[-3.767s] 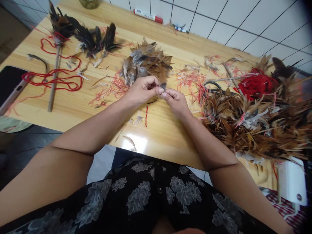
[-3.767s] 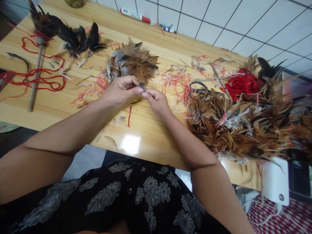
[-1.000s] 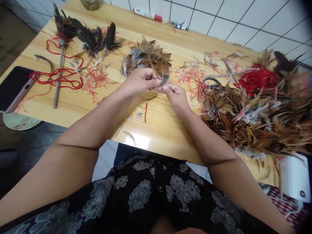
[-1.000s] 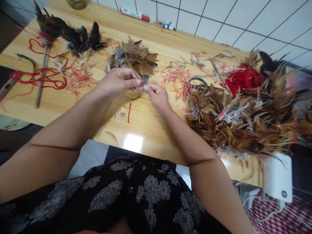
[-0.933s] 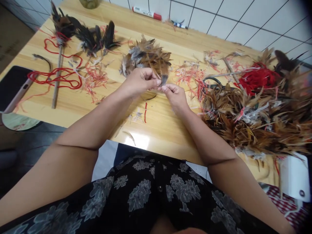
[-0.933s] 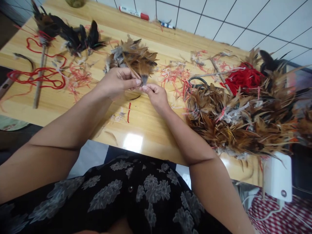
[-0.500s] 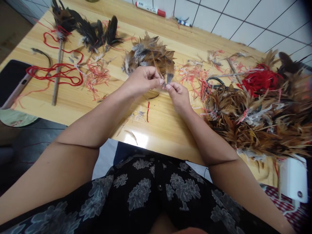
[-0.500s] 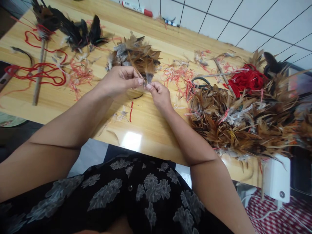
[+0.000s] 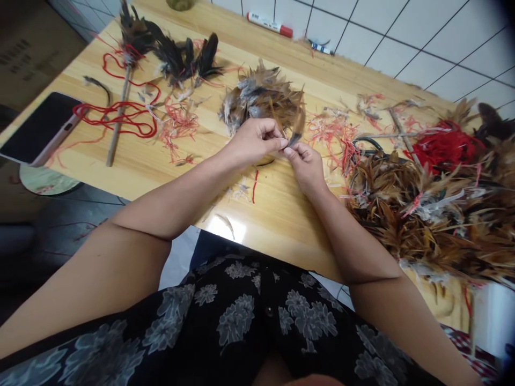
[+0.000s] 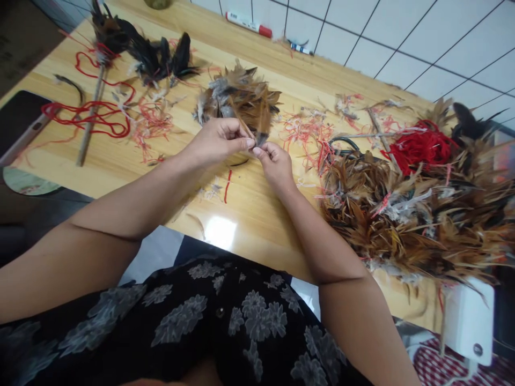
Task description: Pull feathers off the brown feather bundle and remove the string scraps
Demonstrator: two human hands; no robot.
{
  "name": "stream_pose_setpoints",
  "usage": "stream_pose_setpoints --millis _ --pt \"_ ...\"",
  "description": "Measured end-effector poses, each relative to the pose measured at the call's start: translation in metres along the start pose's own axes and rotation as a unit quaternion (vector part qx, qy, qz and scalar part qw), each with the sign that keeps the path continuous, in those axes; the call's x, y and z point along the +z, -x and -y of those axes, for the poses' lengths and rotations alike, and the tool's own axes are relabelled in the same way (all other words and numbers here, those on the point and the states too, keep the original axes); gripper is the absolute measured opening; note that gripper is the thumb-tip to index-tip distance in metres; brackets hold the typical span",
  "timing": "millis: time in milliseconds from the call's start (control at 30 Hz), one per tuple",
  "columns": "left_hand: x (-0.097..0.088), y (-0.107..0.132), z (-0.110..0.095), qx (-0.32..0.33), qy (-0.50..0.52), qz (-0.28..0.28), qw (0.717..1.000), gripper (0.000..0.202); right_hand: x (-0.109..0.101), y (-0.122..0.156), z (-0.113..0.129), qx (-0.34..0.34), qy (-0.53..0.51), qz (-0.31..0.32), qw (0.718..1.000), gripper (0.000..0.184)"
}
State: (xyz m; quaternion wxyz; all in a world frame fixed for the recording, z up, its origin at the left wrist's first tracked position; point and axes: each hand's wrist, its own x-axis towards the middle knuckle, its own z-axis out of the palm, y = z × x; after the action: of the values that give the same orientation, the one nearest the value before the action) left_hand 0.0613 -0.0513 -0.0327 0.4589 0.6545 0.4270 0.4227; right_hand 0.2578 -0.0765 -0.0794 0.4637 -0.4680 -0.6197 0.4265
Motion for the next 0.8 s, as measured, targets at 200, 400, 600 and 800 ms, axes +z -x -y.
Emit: stream_pose_setpoints --millis 200,400,600,800 --pt "0.006 0.001 -0.001 0.01 -0.051 0.014 0.999 0.017 -0.002 0.001 0.007 -0.006 0.021 -0.004 1.0 0.061" --pt "-0.022 -0.002 -0.024 0.014 -0.094 -0.059 0.994 0.019 -0.003 0.005 0.017 0.016 0.026 -0.021 0.999 0.062" --pt "-0.094 -0.009 -0.022 -0.13 -0.282 -0.195 0.93 0.039 -0.003 0.009 0.026 0.052 0.011 -0.034 0.998 0.068" --pt "-0.094 -0.013 -0.001 -0.19 -0.354 -0.134 0.906 0.029 -0.003 0.01 0.029 0.057 0.017 -0.034 0.998 0.071"
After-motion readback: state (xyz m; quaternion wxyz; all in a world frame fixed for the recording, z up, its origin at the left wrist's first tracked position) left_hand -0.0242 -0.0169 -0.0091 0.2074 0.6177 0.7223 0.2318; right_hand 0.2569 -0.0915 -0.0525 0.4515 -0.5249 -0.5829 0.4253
